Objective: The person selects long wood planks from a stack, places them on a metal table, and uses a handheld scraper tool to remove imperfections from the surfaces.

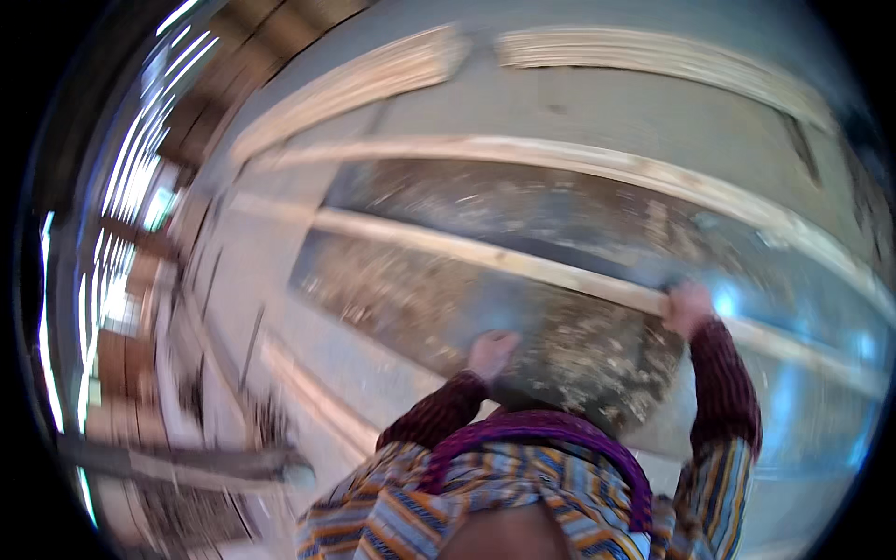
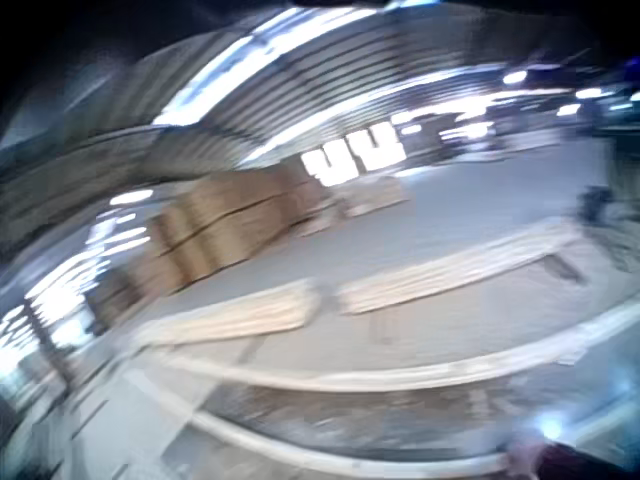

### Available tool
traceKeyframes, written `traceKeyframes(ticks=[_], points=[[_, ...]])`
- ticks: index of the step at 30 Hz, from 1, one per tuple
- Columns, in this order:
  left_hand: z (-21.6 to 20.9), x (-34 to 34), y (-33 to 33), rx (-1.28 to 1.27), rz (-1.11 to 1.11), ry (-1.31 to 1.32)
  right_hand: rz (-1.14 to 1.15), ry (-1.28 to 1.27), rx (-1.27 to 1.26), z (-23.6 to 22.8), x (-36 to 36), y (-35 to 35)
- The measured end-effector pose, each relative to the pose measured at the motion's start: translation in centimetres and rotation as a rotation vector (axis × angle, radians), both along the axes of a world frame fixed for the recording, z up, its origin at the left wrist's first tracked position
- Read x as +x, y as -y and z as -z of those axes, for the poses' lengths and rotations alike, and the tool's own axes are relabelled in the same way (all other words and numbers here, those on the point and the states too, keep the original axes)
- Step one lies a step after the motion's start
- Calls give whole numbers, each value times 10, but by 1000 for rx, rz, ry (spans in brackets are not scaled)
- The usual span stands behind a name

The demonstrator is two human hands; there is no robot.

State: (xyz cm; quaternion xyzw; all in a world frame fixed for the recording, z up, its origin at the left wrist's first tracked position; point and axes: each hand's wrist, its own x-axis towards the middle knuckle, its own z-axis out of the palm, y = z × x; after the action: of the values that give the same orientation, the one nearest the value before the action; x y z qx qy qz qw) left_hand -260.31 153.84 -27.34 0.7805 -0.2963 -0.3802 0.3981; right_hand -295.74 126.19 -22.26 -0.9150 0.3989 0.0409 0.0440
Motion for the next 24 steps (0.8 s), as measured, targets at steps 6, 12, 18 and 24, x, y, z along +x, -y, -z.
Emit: traceKeyframes(ticks=[6, 12, 18, 24], points=[[-75, 45, 27, 52, 250, 779, -6, 67, 197, -21, 98, -65], [-121, 124, 41, 455, 923, 1108, -131, 40, 299, -14, 90, -128], [-85, 118, 38, 524, 1086, 966, 22, 168, 169, 12, 53, -148], [-86, 110, 5, 263, 989, 1170, 23, 269, -6, 13, 35, -171]])
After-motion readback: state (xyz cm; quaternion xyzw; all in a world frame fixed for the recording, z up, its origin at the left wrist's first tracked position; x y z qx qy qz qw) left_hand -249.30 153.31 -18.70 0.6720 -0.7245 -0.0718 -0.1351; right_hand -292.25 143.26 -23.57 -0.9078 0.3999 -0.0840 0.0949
